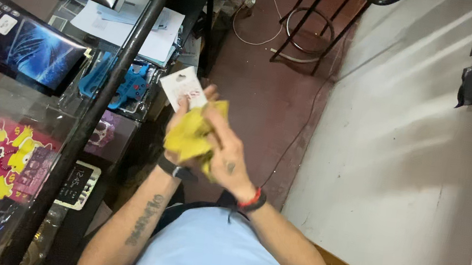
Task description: The person takes various packaged screen protectors from a glass counter, wipes the packaging with a yellow cloth, and hangs them onto metal hooks on a retail display wall.
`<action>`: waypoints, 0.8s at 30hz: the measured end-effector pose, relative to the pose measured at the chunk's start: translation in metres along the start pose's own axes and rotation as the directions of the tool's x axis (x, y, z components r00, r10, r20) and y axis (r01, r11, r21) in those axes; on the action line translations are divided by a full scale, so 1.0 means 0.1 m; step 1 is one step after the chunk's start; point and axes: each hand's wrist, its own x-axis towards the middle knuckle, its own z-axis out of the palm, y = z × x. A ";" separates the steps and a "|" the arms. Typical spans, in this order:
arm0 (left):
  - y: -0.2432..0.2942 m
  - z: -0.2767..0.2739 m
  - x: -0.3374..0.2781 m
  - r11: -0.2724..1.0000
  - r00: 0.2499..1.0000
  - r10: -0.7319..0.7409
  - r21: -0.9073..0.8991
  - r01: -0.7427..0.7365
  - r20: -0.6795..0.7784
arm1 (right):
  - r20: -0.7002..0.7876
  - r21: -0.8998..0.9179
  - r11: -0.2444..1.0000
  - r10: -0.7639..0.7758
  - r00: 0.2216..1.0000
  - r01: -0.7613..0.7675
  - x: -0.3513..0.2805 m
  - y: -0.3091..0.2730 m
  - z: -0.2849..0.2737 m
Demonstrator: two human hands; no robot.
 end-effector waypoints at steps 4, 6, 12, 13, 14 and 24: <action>0.10 0.86 -0.59 0.907 0.940 0.245 0.398 -0.135 -0.238 | -0.145 0.045 0.958 0.287 0.947 -0.283 0.18 0.07 -0.37; 0.11 0.42 -0.37 0.873 0.959 0.247 0.462 -0.156 -0.142 | -0.086 0.250 0.910 0.360 0.929 -0.330 0.13 0.33 -0.45; 0.11 -0.01 -0.05 0.567 0.913 0.406 0.773 -0.286 0.040 | -0.001 0.198 0.898 0.400 0.916 -0.392 0.11 0.21 -0.45; 0.12 0.04 -0.06 0.553 0.911 0.413 0.791 -0.261 0.012 | -0.094 0.086 0.938 0.342 0.935 -0.335 0.10 0.19 -0.42; 0.11 0.07 -0.07 0.553 0.910 0.415 0.791 -0.261 0.011 | -0.093 0.086 0.939 0.342 0.935 -0.334 0.10 0.29 -0.42; 0.19 -0.32 0.35 0.617 0.885 0.465 0.705 -0.349 0.031 | -0.066 0.236 0.935 0.287 0.956 -0.265 -0.06 0.15 -0.35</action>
